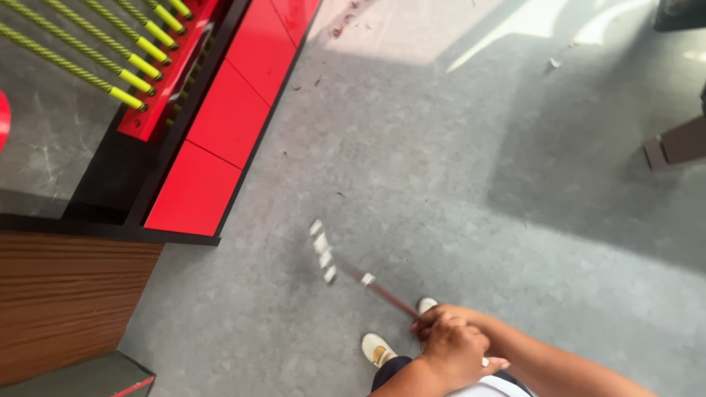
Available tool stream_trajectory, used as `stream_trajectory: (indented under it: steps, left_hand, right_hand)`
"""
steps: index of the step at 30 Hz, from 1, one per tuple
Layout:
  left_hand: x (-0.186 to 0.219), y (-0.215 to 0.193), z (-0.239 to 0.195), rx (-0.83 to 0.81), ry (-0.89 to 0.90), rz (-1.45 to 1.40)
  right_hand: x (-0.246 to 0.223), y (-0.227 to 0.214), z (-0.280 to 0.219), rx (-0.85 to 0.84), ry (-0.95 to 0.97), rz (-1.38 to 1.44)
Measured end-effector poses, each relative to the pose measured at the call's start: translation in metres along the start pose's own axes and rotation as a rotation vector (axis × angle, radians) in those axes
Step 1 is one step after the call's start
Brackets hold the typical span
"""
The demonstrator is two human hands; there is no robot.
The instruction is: The person sweeps debris across the floor into a corner using a golf club.
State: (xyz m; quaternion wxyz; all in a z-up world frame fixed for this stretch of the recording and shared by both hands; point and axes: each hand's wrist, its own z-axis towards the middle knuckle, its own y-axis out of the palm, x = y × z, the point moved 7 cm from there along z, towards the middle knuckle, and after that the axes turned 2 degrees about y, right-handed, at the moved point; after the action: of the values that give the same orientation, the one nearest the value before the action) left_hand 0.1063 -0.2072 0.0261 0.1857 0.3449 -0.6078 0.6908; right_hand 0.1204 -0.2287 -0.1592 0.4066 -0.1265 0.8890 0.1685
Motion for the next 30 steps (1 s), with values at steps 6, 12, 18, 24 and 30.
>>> stream_trajectory:
  steps: [6,12,18,24,30]
  left_hand:
    - [-0.057,0.005,-0.043,0.102,-0.155,-0.002]
    - [-0.067,-0.009,-0.046,0.422,-0.136,-0.007]
    - [-0.044,-0.029,0.018,0.644,0.038,0.045]
    - [-0.070,-0.049,0.025,0.633,-0.004,0.053]
    - [-0.047,-0.069,-0.043,0.583,-0.006,0.066]
  right_hand:
    - [0.017,0.058,0.056,-0.148,-0.038,-0.035]
    - [0.042,0.010,0.056,-0.079,-0.038,-0.128]
    - [0.042,-0.090,0.024,0.123,0.049,-0.265]
    - [0.006,-0.131,0.054,0.291,0.034,-0.429]
    - [-0.015,-0.028,0.078,0.154,-0.315,-0.981]
